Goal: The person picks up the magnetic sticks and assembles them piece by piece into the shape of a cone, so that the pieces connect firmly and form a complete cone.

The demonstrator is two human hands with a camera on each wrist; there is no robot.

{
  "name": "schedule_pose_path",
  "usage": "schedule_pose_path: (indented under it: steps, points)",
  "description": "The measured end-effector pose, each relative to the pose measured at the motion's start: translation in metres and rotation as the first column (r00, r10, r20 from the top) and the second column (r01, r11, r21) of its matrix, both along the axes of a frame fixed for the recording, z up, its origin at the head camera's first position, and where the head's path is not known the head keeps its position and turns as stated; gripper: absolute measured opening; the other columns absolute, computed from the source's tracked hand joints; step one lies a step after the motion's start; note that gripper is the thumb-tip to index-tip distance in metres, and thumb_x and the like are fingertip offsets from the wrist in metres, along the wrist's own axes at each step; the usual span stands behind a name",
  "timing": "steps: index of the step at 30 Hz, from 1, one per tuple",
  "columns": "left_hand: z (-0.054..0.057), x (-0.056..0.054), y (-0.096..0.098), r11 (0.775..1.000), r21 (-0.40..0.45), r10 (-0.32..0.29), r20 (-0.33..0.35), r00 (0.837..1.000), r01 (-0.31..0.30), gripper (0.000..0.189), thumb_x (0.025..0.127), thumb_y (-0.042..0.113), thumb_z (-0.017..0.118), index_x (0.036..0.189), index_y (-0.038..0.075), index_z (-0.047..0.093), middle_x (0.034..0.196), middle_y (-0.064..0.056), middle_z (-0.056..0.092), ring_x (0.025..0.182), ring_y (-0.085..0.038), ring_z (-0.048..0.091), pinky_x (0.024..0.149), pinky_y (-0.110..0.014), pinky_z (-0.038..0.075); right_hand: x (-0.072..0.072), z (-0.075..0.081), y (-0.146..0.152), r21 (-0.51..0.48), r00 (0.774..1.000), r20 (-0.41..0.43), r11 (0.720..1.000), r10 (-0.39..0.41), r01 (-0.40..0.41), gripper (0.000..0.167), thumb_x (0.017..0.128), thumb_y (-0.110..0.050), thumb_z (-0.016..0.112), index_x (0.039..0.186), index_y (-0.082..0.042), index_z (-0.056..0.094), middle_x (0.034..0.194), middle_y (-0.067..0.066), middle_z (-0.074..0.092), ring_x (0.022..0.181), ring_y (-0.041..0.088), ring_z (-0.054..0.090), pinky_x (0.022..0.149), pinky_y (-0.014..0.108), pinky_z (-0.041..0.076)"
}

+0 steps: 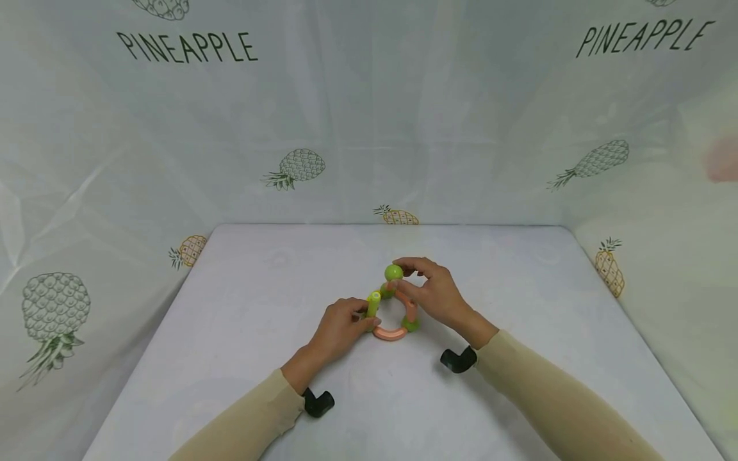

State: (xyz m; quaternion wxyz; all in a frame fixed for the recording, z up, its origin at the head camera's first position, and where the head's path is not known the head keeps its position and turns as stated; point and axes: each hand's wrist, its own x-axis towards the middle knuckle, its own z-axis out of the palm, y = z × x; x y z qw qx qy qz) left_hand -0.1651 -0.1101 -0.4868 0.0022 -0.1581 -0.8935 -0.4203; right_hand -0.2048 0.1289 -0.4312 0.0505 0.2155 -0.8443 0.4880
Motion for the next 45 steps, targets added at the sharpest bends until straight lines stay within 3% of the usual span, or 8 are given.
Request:
schedule_pose_path:
  steps: [4,13,23,32,45]
  points:
    - [0.001,-0.001,0.002,1.000,-0.012,0.006,-0.015,1.000,-0.006,0.027,0.093,0.031,0.082,0.112,0.011,0.079,0.108,-0.002,0.076,0.094,-0.015,0.063,0.081,-0.035,0.054,0.003,0.001,-0.002,0.008,1.000,0.009,1.000,0.004,-0.004,0.038,0.093,-0.022,0.083,0.129,-0.019,0.073,0.114,-0.004,0.072,0.110,0.019,0.063,0.099,0.059,0.046]
    - [0.004,-0.005,0.008,0.998,-0.061,0.021,0.028,0.999,-0.020,0.031,0.094,0.030,0.082,0.116,0.008,0.078,0.109,-0.004,0.075,0.092,-0.014,0.064,0.080,-0.034,0.055,0.003,-0.001,-0.003,0.027,1.000,-0.022,0.999,0.018,-0.018,0.034,0.093,-0.027,0.083,0.126,-0.021,0.075,0.112,-0.005,0.074,0.108,0.018,0.065,0.097,0.063,0.048]
    - [0.007,-0.007,0.011,0.999,-0.037,0.036,0.061,0.997,-0.034,0.030,0.093,0.028,0.082,0.115,0.007,0.078,0.108,-0.003,0.076,0.098,-0.016,0.069,0.083,-0.036,0.057,0.003,-0.001,-0.003,0.027,0.999,-0.028,1.000,0.017,-0.016,0.033,0.093,-0.026,0.084,0.124,-0.022,0.077,0.107,-0.005,0.074,0.107,0.018,0.066,0.096,0.063,0.048]
    - [0.007,-0.007,0.012,0.999,-0.022,0.037,0.054,0.998,-0.036,0.030,0.093,0.027,0.082,0.115,0.007,0.078,0.107,-0.004,0.076,0.096,-0.016,0.068,0.082,-0.035,0.057,0.004,-0.002,-0.003,0.030,0.999,-0.005,0.999,0.035,-0.034,0.036,0.092,-0.028,0.085,0.127,-0.022,0.076,0.115,-0.005,0.073,0.112,0.018,0.065,0.101,0.063,0.048]
    - [0.006,-0.006,0.011,1.000,-0.006,0.031,0.046,0.998,-0.031,0.030,0.093,0.026,0.082,0.115,0.006,0.078,0.109,-0.006,0.077,0.096,-0.016,0.070,0.080,-0.033,0.058,0.004,-0.002,-0.004,0.014,0.998,-0.026,0.999,0.052,-0.051,0.038,0.091,-0.028,0.086,0.127,-0.022,0.075,0.120,-0.006,0.071,0.113,0.017,0.061,0.098,0.062,0.046]
